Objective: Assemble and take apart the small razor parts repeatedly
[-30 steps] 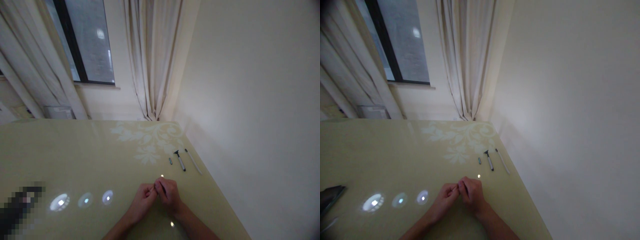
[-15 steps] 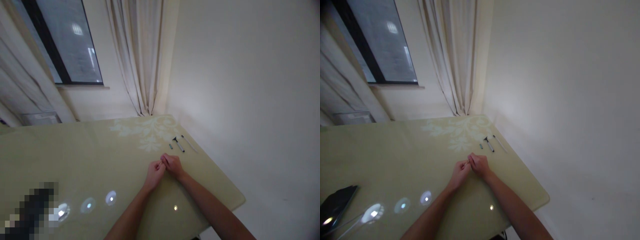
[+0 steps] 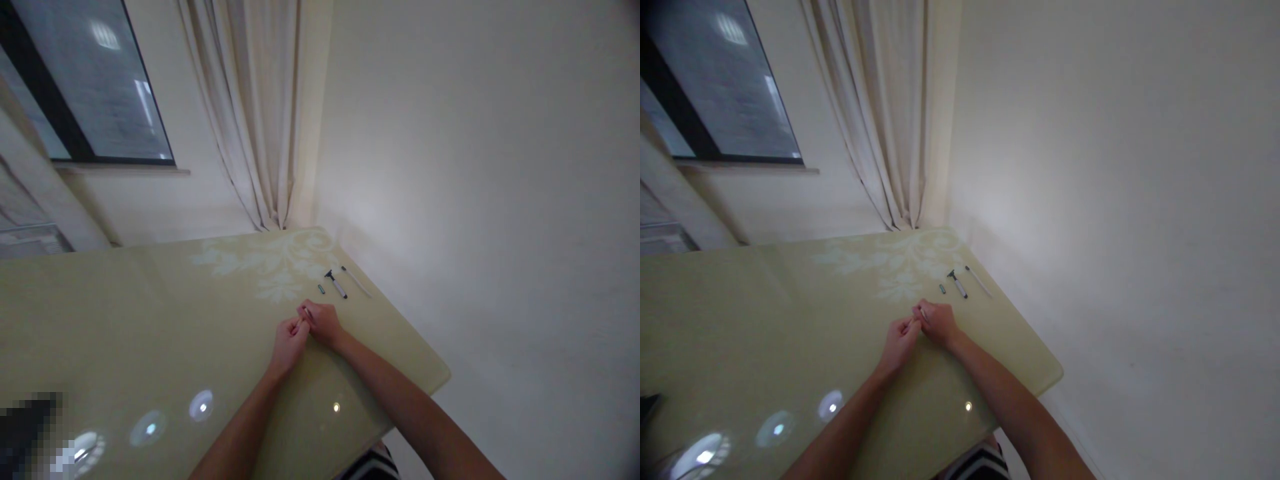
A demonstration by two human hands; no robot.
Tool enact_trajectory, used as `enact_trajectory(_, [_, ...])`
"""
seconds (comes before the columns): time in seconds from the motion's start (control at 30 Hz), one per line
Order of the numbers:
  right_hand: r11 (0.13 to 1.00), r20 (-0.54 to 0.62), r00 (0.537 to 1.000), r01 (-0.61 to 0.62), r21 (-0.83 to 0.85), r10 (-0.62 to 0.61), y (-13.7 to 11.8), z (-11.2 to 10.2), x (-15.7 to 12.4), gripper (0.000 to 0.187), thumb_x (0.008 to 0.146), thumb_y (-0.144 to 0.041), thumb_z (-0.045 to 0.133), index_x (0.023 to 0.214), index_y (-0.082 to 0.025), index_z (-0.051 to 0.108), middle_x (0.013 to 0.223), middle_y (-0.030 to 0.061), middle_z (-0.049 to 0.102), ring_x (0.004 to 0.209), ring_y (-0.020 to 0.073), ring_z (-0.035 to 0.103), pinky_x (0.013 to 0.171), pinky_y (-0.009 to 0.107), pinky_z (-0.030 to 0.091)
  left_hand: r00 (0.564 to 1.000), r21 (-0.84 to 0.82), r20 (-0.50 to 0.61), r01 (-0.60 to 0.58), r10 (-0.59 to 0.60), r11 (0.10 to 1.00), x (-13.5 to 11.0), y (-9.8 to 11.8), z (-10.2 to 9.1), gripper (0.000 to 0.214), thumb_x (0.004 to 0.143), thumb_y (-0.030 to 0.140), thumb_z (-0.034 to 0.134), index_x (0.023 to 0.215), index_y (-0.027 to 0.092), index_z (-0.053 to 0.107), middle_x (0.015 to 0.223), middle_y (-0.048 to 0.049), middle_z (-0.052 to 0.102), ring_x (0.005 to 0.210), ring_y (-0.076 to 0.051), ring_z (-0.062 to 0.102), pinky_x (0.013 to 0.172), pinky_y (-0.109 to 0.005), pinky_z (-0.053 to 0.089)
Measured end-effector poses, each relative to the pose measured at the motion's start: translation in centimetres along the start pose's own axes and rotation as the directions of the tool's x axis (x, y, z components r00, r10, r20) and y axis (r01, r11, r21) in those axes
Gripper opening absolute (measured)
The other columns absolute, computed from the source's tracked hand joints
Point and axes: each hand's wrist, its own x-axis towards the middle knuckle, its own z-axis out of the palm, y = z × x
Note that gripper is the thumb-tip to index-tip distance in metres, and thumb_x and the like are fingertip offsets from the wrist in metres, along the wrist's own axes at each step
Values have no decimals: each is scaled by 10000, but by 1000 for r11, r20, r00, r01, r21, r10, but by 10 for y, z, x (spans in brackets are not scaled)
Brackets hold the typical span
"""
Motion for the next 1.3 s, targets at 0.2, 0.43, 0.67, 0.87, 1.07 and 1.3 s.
enact_trajectory(0.2, [998, -98, 995, 8, 63, -1, 3, 7, 6, 250, 1008, -382, 533, 972, -208, 709, 680, 23, 725, 612, 153, 654, 597, 230, 336, 999, 97, 29, 35, -38, 995, -5, -1, -7, 498, 860, 538, 538, 595, 241, 238, 587, 57, 205, 561, -99, 220, 539, -277, 170])
enact_trajectory(0.43, [934, -333, 881, -267, 239, 337, 41, -19, 10, 473, 1074, -437, 288, 1000, -192, 685, 727, 48, 714, 655, 189, 664, 619, 254, 341, 999, 239, -52, 21, -8, 971, -13, -4, -7, 481, 965, 600, 411, 661, 229, 393, 638, 32, 389, 613, -145, 391, 584, -278, 303])
enact_trajectory(0.67, [743, -299, 680, -617, 259, 669, 70, -46, 18, 480, 1064, -512, 311, 1096, -194, 669, 793, 62, 717, 697, 219, 632, 599, 268, 282, 999, 644, 8, 35, -53, 764, 29, 1, 20, 390, 933, 307, 438, 1277, 201, 588, 1065, -95, 672, 1036, -248, 604, 912, -388, 433])
enact_trajectory(0.87, [697, -194, 671, -705, 133, 716, 73, -43, 22, 372, 1044, -498, 418, 1132, -241, 671, 767, 32, 700, 694, 214, 635, 625, 269, 322, 985, 869, -7, 90, -171, 486, 89, 8, 47, 759, 755, 578, 700, 1435, 280, 542, 1461, -148, 520, 1327, -389, 447, 1060, -558, 343])
enact_trajectory(1.07, [711, -233, 680, -699, 82, 695, 71, -37, 23, 345, 1043, -460, 434, 1150, -236, 674, 785, 50, 711, 723, 225, 659, 664, 285, 383, 989, 861, -19, 93, -150, 500, 100, 5, 53, 619, 810, 589, 673, 1349, 288, 627, 1433, -123, 539, 1309, -369, 462, 1046, -551, 355])
enact_trajectory(1.3, [780, -294, 731, -617, 99, 616, 74, -26, 21, 342, 1024, -429, 434, 1087, -211, 691, 736, 72, 689, 626, 230, 627, 606, 292, 374, 998, 869, -2, 32, -62, 494, 94, 3, 56, 348, 941, 454, 600, 1218, 270, 701, 1361, -130, 601, 1264, -339, 501, 1005, -529, 367])
